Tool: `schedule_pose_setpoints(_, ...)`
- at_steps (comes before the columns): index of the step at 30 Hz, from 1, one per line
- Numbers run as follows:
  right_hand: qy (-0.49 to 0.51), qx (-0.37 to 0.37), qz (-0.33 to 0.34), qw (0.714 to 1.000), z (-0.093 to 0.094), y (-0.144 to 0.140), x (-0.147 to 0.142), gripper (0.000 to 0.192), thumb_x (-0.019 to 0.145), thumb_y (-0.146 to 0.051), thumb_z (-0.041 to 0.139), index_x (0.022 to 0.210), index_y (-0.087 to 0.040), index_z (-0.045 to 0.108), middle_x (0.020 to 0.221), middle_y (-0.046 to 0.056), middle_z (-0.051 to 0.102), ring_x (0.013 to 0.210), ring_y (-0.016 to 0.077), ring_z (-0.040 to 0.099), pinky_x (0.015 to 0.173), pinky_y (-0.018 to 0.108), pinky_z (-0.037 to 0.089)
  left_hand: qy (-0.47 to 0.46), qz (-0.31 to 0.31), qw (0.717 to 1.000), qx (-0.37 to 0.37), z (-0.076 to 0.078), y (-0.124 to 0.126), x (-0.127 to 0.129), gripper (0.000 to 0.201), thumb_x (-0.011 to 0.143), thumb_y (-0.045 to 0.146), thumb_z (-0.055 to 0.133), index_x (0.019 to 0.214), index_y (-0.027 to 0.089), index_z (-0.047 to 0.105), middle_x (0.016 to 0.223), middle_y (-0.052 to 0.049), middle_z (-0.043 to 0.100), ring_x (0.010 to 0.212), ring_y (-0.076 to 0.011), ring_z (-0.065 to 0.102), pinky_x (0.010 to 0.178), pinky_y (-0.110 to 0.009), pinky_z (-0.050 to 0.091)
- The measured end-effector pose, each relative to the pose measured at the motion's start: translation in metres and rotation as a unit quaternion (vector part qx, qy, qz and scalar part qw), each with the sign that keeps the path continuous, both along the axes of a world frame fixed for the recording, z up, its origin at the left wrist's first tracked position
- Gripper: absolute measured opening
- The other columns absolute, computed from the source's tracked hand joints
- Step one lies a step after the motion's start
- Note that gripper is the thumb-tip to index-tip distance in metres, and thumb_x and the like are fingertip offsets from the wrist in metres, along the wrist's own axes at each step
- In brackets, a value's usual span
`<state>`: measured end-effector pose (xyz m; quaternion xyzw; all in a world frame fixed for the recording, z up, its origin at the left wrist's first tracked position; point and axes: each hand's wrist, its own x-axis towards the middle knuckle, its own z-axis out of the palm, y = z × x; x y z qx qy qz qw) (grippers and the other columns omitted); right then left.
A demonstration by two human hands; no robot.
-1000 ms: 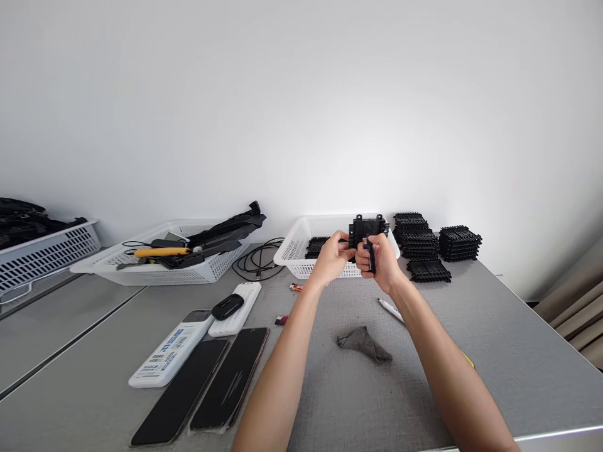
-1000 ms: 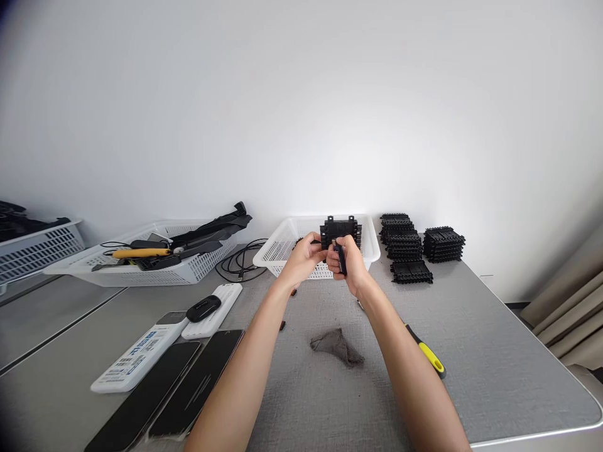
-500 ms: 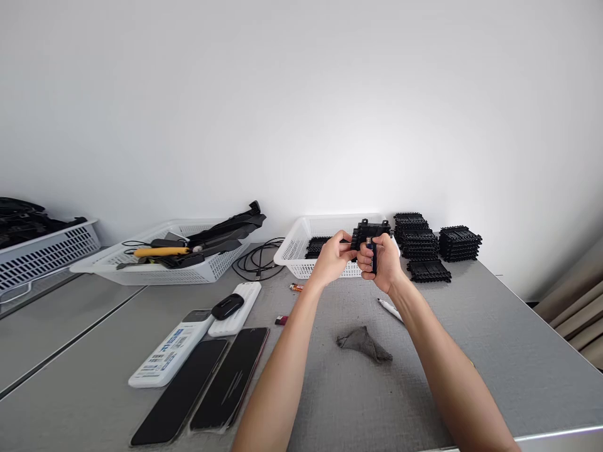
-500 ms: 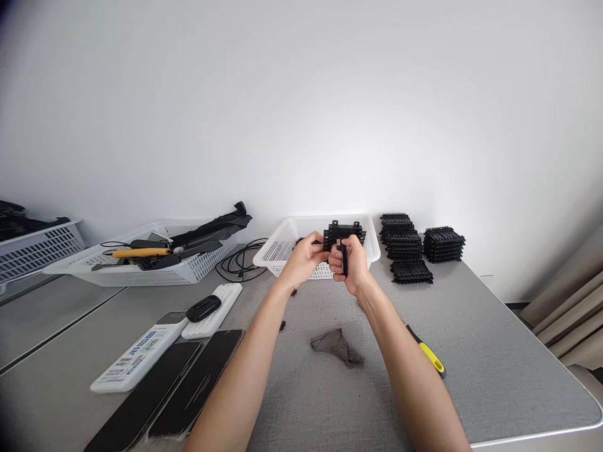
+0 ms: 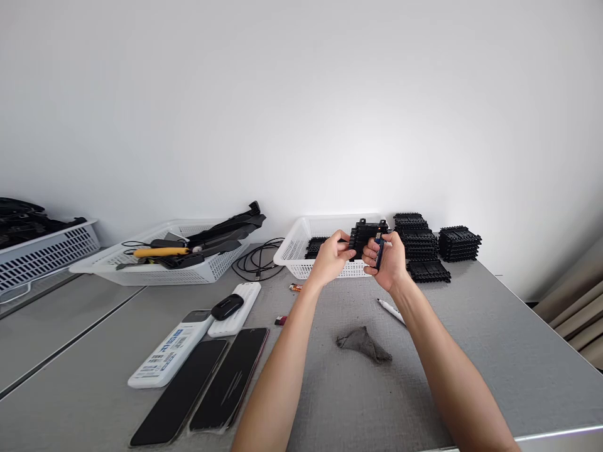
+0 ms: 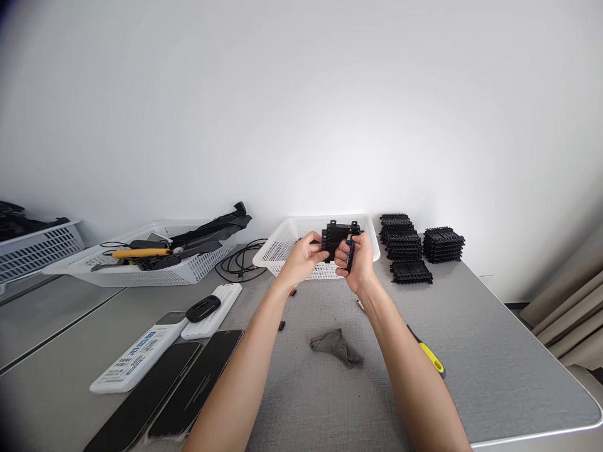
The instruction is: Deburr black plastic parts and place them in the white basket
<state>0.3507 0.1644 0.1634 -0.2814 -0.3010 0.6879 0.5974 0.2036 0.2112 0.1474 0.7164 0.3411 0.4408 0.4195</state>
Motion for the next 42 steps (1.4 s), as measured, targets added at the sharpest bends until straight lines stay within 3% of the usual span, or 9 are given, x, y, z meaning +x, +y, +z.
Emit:
schedule_pose_setpoints(7,-0.043,0.018,0.016,0.999,0.001,-0.003,-0.008,0.026,0.075,-0.042,0.043,0.062,-0.022,0.035,0.058,-0.005,0.026,0.047,0.0094,0.02,0.037,0.02,0.014,0.014,0.002,1.0,0.0,0.001,-0.001,0.002,0.017,0.078,0.023,0.062,0.088,0.021,0.048,0.08,-0.003,0.071,0.072,-0.0166,0.063,0.069,-0.028,0.044)
schedule_pose_setpoints(12,-0.071,0.044,-0.008,0.996,0.006,-0.006,-0.006,0.039,0.08,-0.057,0.046,0.065,-0.021,0.039,0.061,-0.005,0.032,0.048,0.0091,0.028,0.038,0.019,0.019,-0.022,0.041,0.999,-0.016,-0.001,0.001,0.001,0.021,0.076,0.028,0.065,0.09,0.021,0.051,0.081,-0.003,0.071,0.074,-0.018,0.064,0.072,-0.03,0.044)
schedule_pose_setpoints(17,-0.146,0.071,-0.176,0.971,-0.001,0.003,0.006,0.037,0.073,-0.044,0.067,0.067,-0.022,0.039,0.059,-0.006,0.037,0.046,0.0077,0.029,0.036,0.019,0.02,-0.14,0.095,0.985,-0.031,0.0,0.005,-0.001,0.032,0.075,0.032,0.066,0.102,0.021,0.052,0.089,-0.005,0.072,0.087,-0.0202,0.066,0.085,-0.034,0.046)
schedule_pose_setpoints(20,-0.193,0.054,-0.243,0.949,-0.008,0.01,0.014,0.03,0.073,-0.037,0.07,0.07,-0.021,0.045,0.06,-0.005,0.045,0.047,0.0087,0.039,0.035,0.018,0.027,-0.209,0.082,0.974,-0.038,0.002,0.005,-0.002,0.037,0.073,0.034,0.069,0.104,0.022,0.052,0.097,-0.006,0.071,0.097,-0.0198,0.065,0.09,-0.033,0.045)
schedule_pose_setpoints(24,-0.163,0.006,-0.124,0.979,-0.009,0.01,0.016,0.031,0.081,-0.047,0.068,0.082,-0.021,0.052,0.072,0.003,0.061,0.061,0.0159,0.059,0.04,0.021,0.046,-0.278,0.011,0.96,-0.033,0.006,0.004,0.001,0.041,0.07,0.036,0.075,0.103,0.022,0.054,0.107,-0.007,0.069,0.107,-0.0205,0.062,0.091,-0.032,0.046)
schedule_pose_setpoints(28,-0.066,0.019,0.008,0.998,-0.006,0.005,0.01,0.03,0.075,-0.033,0.077,0.082,-0.021,0.05,0.076,0.003,0.062,0.066,0.0154,0.062,0.05,0.023,0.053,-0.29,-0.021,0.956,-0.029,0.007,0.002,0.004,0.042,0.07,0.038,0.076,0.104,0.022,0.057,0.112,-0.008,0.068,0.112,-0.0221,0.061,0.094,-0.033,0.047)
schedule_pose_setpoints(34,-0.036,0.078,-0.171,0.981,-0.011,0.009,0.004,0.05,0.058,-0.027,0.084,0.072,-0.023,0.036,0.07,-0.005,0.049,0.068,0.0118,0.055,0.058,0.023,0.053,-0.307,0.029,0.945,-0.106,0.005,0.001,-0.002,0.041,0.081,0.051,0.063,0.113,0.025,0.059,0.12,-0.007,0.067,0.108,-0.0227,0.063,0.084,-0.033,0.054)
schedule_pose_setpoints(38,-0.064,0.137,-0.276,0.949,-0.014,0.013,0.007,0.049,0.06,-0.034,0.082,0.075,-0.024,0.036,0.07,-0.007,0.043,0.071,0.0122,0.053,0.064,0.026,0.051,-0.287,-0.021,0.945,-0.154,0.013,-0.002,-0.007,0.052,0.083,0.066,0.051,0.106,0.021,0.063,0.115,-0.011,0.068,0.107,-0.0272,0.065,0.081,-0.039,0.058)
schedule_pose_setpoints(42,-0.118,0.192,-0.383,0.896,-0.018,0.017,0.011,0.044,0.069,-0.038,0.076,0.077,-0.024,0.035,0.071,-0.006,0.045,0.068,0.0111,0.048,0.07,0.028,0.048,-0.202,-0.028,0.971,-0.124,0.018,-0.008,-0.007,0.055,0.072,0.051,0.075,0.116,0.02,0.061,0.108,-0.01,0.071,0.099,-0.0286,0.069,0.082,-0.043,0.059)
